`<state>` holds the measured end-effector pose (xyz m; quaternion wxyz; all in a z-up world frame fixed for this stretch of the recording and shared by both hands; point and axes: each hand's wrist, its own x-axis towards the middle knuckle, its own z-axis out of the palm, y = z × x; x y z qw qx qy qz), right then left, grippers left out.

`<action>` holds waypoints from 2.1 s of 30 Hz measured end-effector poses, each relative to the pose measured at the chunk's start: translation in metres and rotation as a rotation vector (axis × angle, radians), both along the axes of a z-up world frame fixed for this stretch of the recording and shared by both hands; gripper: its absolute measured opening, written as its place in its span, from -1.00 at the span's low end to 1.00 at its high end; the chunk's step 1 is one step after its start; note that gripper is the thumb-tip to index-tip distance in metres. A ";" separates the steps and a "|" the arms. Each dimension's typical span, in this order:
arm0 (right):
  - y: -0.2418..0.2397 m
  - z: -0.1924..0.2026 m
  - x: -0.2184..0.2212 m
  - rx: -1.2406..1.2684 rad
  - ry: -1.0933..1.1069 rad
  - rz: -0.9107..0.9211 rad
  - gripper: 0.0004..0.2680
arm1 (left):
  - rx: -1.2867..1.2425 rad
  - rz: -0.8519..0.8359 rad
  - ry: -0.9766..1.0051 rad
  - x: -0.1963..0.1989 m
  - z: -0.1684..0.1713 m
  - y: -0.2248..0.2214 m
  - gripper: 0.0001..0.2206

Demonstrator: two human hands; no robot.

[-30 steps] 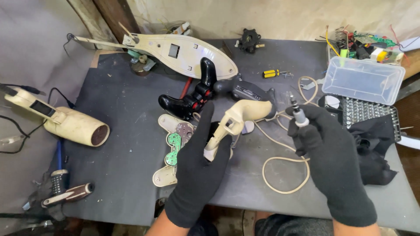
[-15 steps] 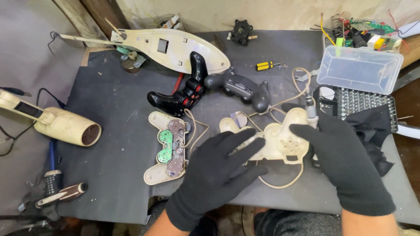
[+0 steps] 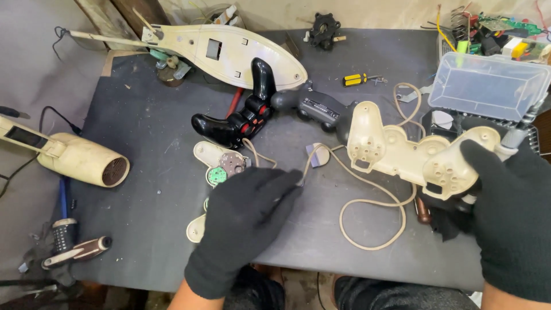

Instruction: Disassembling and inspecting the internal components of a game controller for repair on a workbench.

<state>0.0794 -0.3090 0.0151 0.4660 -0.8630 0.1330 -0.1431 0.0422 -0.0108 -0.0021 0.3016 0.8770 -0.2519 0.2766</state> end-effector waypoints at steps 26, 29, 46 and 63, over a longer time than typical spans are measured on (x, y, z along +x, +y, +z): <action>-0.011 0.013 -0.007 -0.205 0.688 0.039 -0.86 | 0.347 0.029 0.555 -0.003 -0.076 -0.078 -0.79; -0.009 0.013 -0.005 -0.124 0.664 0.054 -0.87 | 0.318 0.058 0.504 -0.002 -0.084 -0.082 -0.81; 0.040 0.040 -0.015 -0.073 0.649 0.080 -0.79 | 0.154 0.059 0.403 0.010 -0.103 -0.111 -0.90; 0.059 0.059 -0.019 -0.113 0.651 0.079 -0.82 | -0.289 -0.011 -0.008 0.007 -0.010 -0.071 -0.83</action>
